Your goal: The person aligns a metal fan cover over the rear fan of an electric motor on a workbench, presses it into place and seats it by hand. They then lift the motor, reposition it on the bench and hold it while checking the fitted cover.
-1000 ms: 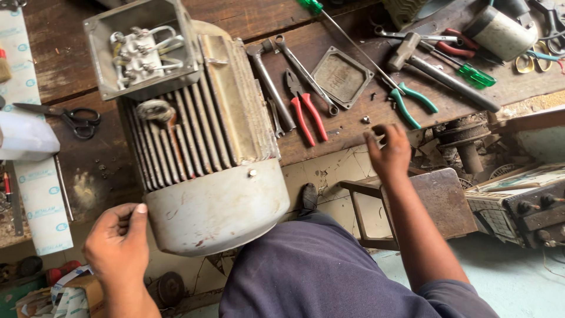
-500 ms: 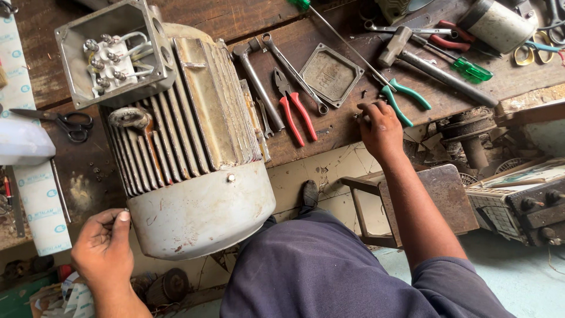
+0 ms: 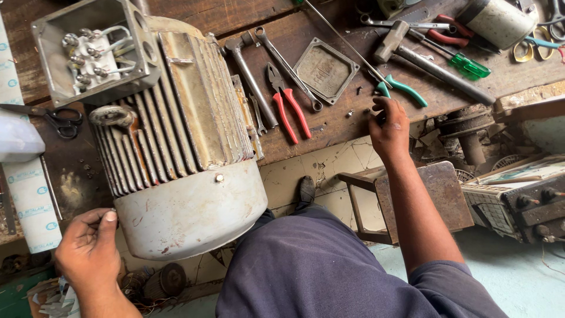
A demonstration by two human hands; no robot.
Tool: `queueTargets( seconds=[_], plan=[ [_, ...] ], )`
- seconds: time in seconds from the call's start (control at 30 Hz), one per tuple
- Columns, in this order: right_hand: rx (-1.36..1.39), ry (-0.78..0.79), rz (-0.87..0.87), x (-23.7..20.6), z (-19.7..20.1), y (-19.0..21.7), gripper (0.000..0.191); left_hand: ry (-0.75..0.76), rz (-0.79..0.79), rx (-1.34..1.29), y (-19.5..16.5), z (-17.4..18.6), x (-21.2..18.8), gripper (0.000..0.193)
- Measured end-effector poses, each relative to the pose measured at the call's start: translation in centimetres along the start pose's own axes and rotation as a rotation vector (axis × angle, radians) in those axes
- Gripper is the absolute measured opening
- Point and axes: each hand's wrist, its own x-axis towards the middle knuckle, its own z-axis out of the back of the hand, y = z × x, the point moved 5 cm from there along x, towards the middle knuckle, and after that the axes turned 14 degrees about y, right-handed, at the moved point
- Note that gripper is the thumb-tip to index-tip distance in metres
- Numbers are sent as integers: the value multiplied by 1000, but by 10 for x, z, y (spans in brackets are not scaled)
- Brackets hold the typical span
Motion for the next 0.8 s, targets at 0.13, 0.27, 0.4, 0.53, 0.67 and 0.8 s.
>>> queueTargets(
  seconds=[0.13, 0.27, 0.4, 0.53, 0.67, 0.8],
  plan=[
    [-46, 5, 39, 0, 2, -1, 40, 17, -17, -41, 6, 2, 1, 11],
    [-56, 32, 11, 2, 1, -1, 33, 18, -22, -62, 12, 2, 1, 11],
    [-258, 83, -21, 1, -9, 6, 27, 16, -25, -54, 16, 3, 1, 10],
    [-436, 98, 85, 6, -21, 16, 29, 22, -16, -80, 17, 3, 2, 10],
    [-546, 139, 48, 15, -25, 14, 19, 19, -24, -73, 15, 3, 2, 10],
    [-453, 120, 56, 17, -20, 12, 15, 13, -29, -49, 14, 2, 2, 10]
  ],
)
